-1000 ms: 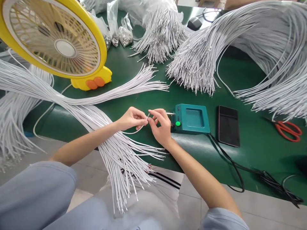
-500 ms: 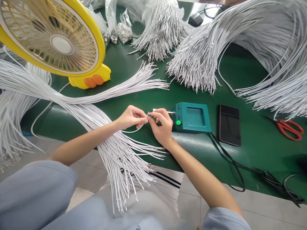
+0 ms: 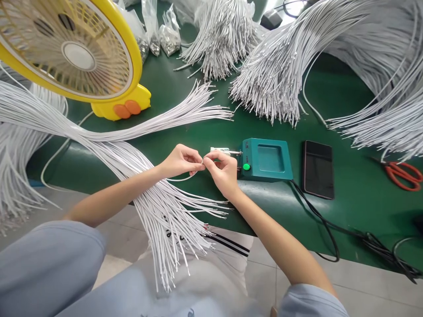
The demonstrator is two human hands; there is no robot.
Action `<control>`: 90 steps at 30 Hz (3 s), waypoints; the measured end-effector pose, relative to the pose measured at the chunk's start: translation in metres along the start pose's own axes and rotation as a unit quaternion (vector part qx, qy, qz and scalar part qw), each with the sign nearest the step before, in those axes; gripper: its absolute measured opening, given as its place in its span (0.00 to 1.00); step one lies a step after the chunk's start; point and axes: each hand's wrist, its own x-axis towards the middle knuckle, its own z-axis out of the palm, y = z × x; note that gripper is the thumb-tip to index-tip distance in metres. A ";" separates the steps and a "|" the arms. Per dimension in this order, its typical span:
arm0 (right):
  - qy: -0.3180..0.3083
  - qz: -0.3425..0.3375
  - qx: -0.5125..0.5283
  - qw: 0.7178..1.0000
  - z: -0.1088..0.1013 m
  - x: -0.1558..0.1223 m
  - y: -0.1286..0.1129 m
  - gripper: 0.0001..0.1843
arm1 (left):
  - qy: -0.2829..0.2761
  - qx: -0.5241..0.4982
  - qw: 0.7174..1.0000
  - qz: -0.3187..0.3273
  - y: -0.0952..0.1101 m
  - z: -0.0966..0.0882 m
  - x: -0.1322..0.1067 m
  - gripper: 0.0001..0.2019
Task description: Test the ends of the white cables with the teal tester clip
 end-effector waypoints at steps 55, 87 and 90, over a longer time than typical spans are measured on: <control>0.042 -0.148 -0.137 0.979 0.000 -0.003 -0.001 0.10 | -0.058 -0.039 0.998 0.007 -0.007 -0.006 0.001 0.19; -0.028 0.138 0.196 0.970 0.002 0.003 -0.006 0.19 | -0.036 -0.014 0.999 0.024 -0.009 -0.002 0.001 0.09; -0.052 0.140 0.208 0.967 0.003 0.002 -0.009 0.16 | -0.030 -0.024 0.999 0.024 -0.008 0.000 0.001 0.07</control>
